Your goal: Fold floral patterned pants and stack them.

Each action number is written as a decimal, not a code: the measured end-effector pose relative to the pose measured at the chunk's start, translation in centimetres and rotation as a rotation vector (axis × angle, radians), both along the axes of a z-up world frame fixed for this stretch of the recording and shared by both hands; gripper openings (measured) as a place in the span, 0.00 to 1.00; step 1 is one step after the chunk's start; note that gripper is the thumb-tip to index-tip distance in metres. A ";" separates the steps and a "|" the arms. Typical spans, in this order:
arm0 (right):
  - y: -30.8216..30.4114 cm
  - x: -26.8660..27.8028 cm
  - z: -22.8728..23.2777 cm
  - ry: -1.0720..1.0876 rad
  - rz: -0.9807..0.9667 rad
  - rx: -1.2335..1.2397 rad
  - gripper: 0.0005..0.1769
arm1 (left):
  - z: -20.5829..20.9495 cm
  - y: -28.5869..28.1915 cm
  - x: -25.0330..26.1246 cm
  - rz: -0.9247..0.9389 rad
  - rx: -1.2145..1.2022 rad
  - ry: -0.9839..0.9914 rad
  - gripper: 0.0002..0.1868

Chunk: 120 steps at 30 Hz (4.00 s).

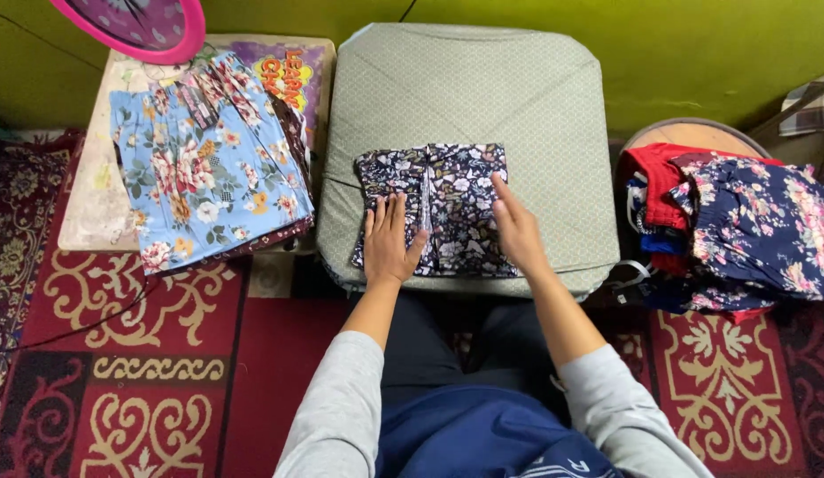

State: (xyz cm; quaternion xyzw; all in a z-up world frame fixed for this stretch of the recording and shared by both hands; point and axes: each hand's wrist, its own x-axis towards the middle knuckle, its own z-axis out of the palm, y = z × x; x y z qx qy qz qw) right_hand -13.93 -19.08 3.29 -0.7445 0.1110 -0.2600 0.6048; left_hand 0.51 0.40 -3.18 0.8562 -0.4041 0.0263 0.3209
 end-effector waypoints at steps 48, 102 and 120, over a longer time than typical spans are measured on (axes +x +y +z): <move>-0.5 -2.5 3.9 0.518 -0.141 -0.545 0.31 | 16.9 -6.7 11.5 -0.346 0.207 -0.380 0.18; -9.3 5.6 -2.9 0.439 -0.360 -1.600 0.07 | 3.7 -1.3 -2.1 -0.134 0.251 0.100 0.48; 1.3 -2.5 -1.8 0.843 -0.332 -0.805 0.40 | 2.8 -2.1 -2.8 0.066 0.214 0.049 0.43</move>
